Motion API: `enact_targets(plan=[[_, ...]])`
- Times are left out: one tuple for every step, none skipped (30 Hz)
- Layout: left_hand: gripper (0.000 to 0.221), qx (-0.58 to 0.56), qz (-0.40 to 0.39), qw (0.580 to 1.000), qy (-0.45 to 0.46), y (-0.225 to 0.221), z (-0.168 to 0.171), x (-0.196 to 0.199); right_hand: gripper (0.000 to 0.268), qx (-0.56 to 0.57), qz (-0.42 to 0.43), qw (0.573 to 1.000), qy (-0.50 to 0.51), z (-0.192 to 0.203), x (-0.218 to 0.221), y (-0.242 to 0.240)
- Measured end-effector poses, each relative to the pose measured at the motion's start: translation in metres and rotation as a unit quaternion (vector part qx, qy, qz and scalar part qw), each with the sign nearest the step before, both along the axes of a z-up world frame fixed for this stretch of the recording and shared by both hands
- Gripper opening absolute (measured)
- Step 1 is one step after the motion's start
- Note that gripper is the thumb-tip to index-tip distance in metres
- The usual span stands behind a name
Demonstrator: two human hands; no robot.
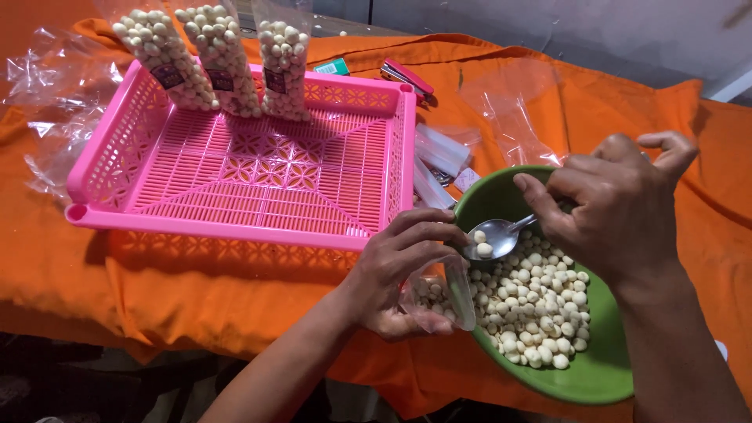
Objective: Scooping small round snacks from a bowl into a plastic bag using a spoon at a natural pace.
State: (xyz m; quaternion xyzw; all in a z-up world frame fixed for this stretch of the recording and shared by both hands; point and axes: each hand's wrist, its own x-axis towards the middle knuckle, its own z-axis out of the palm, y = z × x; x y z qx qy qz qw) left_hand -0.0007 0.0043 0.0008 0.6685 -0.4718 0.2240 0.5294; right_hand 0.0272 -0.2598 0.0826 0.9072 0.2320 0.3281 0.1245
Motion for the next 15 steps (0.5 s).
enact_targets(plan=[[0.062, 0.0, 0.0, 1.0, 0.0, 0.001, 0.001, 0.0, 0.052, 0.0, 0.0, 1.0, 0.0, -0.001, 0.001, 0.001], [0.061, 0.0, -0.002, 1.0, 0.002, 0.001, 0.001, 0.0, 0.05, 0.008, -0.004, 1.0, 0.017, -0.002, 0.002, 0.001], [0.061, 0.001, -0.003, 1.0, 0.005, 0.001, 0.001, -0.001, 0.048, 0.016, -0.009, 0.999, 0.034, -0.003, 0.002, 0.001], [0.061, 0.001, -0.004, 1.0, 0.004, 0.001, 0.002, -0.001, 0.048, 0.016, -0.01, 0.999, 0.034, -0.006, 0.004, -0.001], [0.061, 0.0, -0.003, 1.0, 0.004, 0.001, 0.003, -0.001, 0.048, 0.03, -0.009, 0.998, 0.051, -0.008, 0.005, -0.002], [0.061, -0.001, -0.001, 1.0, 0.003, 0.001, 0.004, -0.001, 0.048, 0.043, -0.008, 0.997, 0.068, -0.01, 0.007, -0.004], [0.061, -0.001, -0.001, 1.0, 0.003, 0.0, 0.002, -0.001, 0.048, 0.043, -0.008, 0.997, 0.067, -0.01, 0.008, -0.007], [0.06, 0.003, 0.0, 1.0, 0.002, 0.0, 0.001, 0.0, 0.048, 0.043, -0.013, 0.997, 0.069, -0.011, 0.009, -0.01], [0.06, 0.006, 0.002, 1.0, 0.002, 0.0, -0.001, -0.001, 0.047, 0.042, -0.016, 0.997, 0.07, -0.011, 0.011, -0.013], [0.06, 0.006, 0.004, 1.0, 0.002, 0.0, 0.0, -0.001, 0.047, 0.041, -0.014, 0.997, 0.071, -0.01, 0.009, -0.016], [0.062, 0.0, 0.002, 1.0, 0.005, 0.0, 0.0, -0.002, 0.05, 0.042, -0.026, 0.997, 0.056, -0.009, 0.008, -0.019], [0.063, -0.005, 0.0, 1.0, 0.007, 0.0, 0.001, -0.002, 0.054, 0.043, -0.037, 0.998, 0.041, -0.008, 0.008, -0.021], [0.063, -0.005, 0.002, 1.0, 0.006, 0.001, 0.0, -0.002, 0.054, 0.042, -0.035, 0.998, 0.04, -0.007, 0.006, -0.021], [0.064, -0.009, 0.004, 1.0, 0.005, 0.001, 0.0, -0.002, 0.056, 0.062, -0.015, 0.998, 0.001, -0.006, 0.004, -0.021], [0.065, -0.012, 0.004, 1.0, 0.003, 0.0, -0.001, -0.002, 0.06, 0.08, 0.004, 0.996, -0.039, -0.004, 0.002, -0.022]])
